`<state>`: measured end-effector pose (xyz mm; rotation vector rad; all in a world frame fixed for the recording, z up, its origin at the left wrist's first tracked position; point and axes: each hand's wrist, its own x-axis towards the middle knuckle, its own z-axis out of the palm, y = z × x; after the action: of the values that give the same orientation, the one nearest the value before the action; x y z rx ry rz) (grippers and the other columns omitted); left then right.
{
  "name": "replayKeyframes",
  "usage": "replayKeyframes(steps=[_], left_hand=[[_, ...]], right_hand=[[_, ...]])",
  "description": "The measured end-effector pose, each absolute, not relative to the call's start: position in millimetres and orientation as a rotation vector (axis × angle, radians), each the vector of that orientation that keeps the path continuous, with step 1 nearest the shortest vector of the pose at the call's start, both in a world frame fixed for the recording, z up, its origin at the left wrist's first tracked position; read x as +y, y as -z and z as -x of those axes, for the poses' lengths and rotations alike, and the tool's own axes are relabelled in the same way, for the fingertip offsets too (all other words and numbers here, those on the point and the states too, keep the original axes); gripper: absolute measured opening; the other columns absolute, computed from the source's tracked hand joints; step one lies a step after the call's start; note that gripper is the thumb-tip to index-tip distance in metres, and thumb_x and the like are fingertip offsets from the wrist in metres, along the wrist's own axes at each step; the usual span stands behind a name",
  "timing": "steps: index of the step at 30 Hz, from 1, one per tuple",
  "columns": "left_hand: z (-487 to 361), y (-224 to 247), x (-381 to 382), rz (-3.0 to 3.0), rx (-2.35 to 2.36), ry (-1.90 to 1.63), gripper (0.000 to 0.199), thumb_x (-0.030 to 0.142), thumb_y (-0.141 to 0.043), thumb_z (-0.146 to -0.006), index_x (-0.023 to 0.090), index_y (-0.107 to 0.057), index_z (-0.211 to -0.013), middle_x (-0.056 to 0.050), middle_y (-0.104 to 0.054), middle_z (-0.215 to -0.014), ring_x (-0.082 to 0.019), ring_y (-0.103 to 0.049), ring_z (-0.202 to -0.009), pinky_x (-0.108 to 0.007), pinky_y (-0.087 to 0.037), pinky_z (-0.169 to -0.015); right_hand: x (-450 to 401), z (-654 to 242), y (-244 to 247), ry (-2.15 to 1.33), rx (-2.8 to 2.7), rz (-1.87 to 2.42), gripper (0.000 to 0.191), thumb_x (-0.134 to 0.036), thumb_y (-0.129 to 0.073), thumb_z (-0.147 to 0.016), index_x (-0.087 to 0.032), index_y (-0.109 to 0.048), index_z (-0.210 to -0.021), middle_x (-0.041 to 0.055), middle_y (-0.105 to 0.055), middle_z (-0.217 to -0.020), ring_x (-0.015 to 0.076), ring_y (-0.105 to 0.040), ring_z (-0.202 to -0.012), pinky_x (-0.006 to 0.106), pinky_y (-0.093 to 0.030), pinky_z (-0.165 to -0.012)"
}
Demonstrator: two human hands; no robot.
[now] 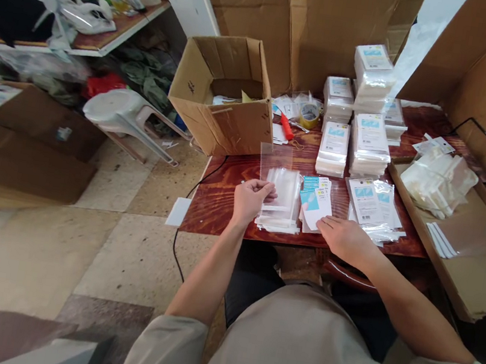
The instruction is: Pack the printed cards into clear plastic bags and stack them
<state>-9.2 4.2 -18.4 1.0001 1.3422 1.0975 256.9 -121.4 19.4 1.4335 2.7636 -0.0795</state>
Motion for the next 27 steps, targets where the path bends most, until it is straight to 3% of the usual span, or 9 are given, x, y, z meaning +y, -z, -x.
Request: replayKeyframes(steps=[6,11,14,16,18,19,21,24,27], left_hand=[[-6.4,32.0,3.5,-0.799,1.204,-1.238,0.041,0.040,-0.092,-0.080,0.013,-0.062,-0.087,-0.009,-0.076,-0.081,-0.023,-0.080,-0.075,-0.037,-0.068,-0.076],[-14.5,27.6,-0.7,-0.715,1.094,-1.229,0.034,0.035,-0.086,-0.091,0.015,-0.060,-0.099,-0.011,-0.079,-0.092,-0.023,-0.082,-0.089,-0.040,-0.066,-0.089],[-19.6,21.9,-1.9,-0.604,1.057,-1.209,0.024,0.028,-0.081,-0.095,0.014,-0.065,-0.107,-0.012,-0.080,-0.099,-0.024,-0.082,-0.095,-0.042,-0.063,-0.098],[-22.3,18.7,-2.9,-0.537,1.047,-1.238,0.018,0.025,-0.078,-0.097,0.013,-0.066,-0.104,-0.012,-0.080,-0.099,-0.024,-0.082,-0.097,-0.043,-0.062,-0.101],[-24.8,16.2,-4.6,-0.493,1.036,-1.278,0.016,0.023,-0.077,-0.097,0.014,-0.064,-0.100,-0.012,-0.080,-0.098,-0.024,-0.082,-0.098,-0.043,-0.062,-0.101],[-26.4,15.1,-6.0,-0.479,1.024,-1.293,0.016,0.023,-0.077,-0.096,0.015,-0.064,-0.099,-0.011,-0.080,-0.097,-0.024,-0.082,-0.098,-0.042,-0.062,-0.100],[-30.5,12.6,-10.1,-0.463,0.981,-1.316,0.021,0.025,-0.080,-0.094,0.016,-0.062,-0.098,-0.010,-0.080,-0.096,-0.025,-0.082,-0.098,-0.042,-0.063,-0.098],[-38.7,7.3,-19.8,-0.480,0.902,-1.343,0.032,0.034,-0.087,-0.088,0.018,-0.061,-0.099,-0.009,-0.080,-0.096,-0.026,-0.081,-0.101,-0.041,-0.064,-0.095],[-45.4,2.6,-31.2,-0.491,0.871,-1.329,0.042,0.041,-0.092,-0.082,0.020,-0.058,-0.096,-0.007,-0.079,-0.094,-0.026,-0.080,-0.104,-0.040,-0.063,-0.094]], right_hand=[[-133.7,-258.4,-7.9,0.032,2.843,-1.499,0.019,-0.008,-0.056,-0.104,-0.014,-0.072,-0.095,0.0105,-0.077,-0.102,0.0236,-0.070,-0.099,0.033,-0.049,-0.077],[-129.1,-265.1,-9.2,0.203,2.893,-1.547,0.016,-0.017,-0.061,-0.106,-0.017,-0.075,-0.099,0.0090,-0.079,-0.105,0.0221,-0.073,-0.100,0.031,-0.053,-0.082],[-123.6,-273.8,-17.7,0.290,2.985,-1.556,0.022,-0.015,-0.055,-0.106,-0.018,-0.076,-0.099,0.0081,-0.080,-0.100,0.0218,-0.076,-0.095,0.031,-0.056,-0.080],[-124.8,-280.3,-25.3,0.315,3.080,-1.859,0.021,-0.019,-0.055,-0.105,-0.019,-0.076,-0.102,0.0086,-0.081,-0.100,0.0232,-0.078,-0.092,0.032,-0.059,-0.078],[-130.4,-284.6,-32.9,0.406,3.038,-2.485,0.018,-0.031,-0.061,-0.104,-0.019,-0.075,-0.106,0.0100,-0.081,-0.098,0.0247,-0.079,-0.085,0.033,-0.061,-0.072],[-134.0,-284.9,-36.0,0.530,2.930,-2.795,0.023,-0.039,-0.063,-0.104,-0.019,-0.073,-0.108,0.0102,-0.081,-0.095,0.0245,-0.079,-0.078,0.033,-0.062,-0.066],[-139.9,-280.9,-39.8,1.109,2.588,-3.139,0.035,-0.054,-0.066,-0.101,-0.019,-0.068,-0.108,0.0079,-0.078,-0.083,0.0233,-0.075,-0.060,0.031,-0.058,-0.050],[-140.2,-266.3,-37.4,2.040,1.987,-3.056,0.049,-0.065,-0.077,-0.089,-0.020,-0.062,-0.100,0.0022,-0.071,-0.068,0.0209,-0.068,-0.045,0.027,-0.051,-0.037],[-133.0,-251.8,-28.6,2.161,1.761,-3.169,0.054,-0.067,-0.082,-0.082,-0.019,-0.060,-0.097,0.0007,-0.070,-0.066,0.0183,-0.067,-0.045,0.024,-0.052,-0.037]])
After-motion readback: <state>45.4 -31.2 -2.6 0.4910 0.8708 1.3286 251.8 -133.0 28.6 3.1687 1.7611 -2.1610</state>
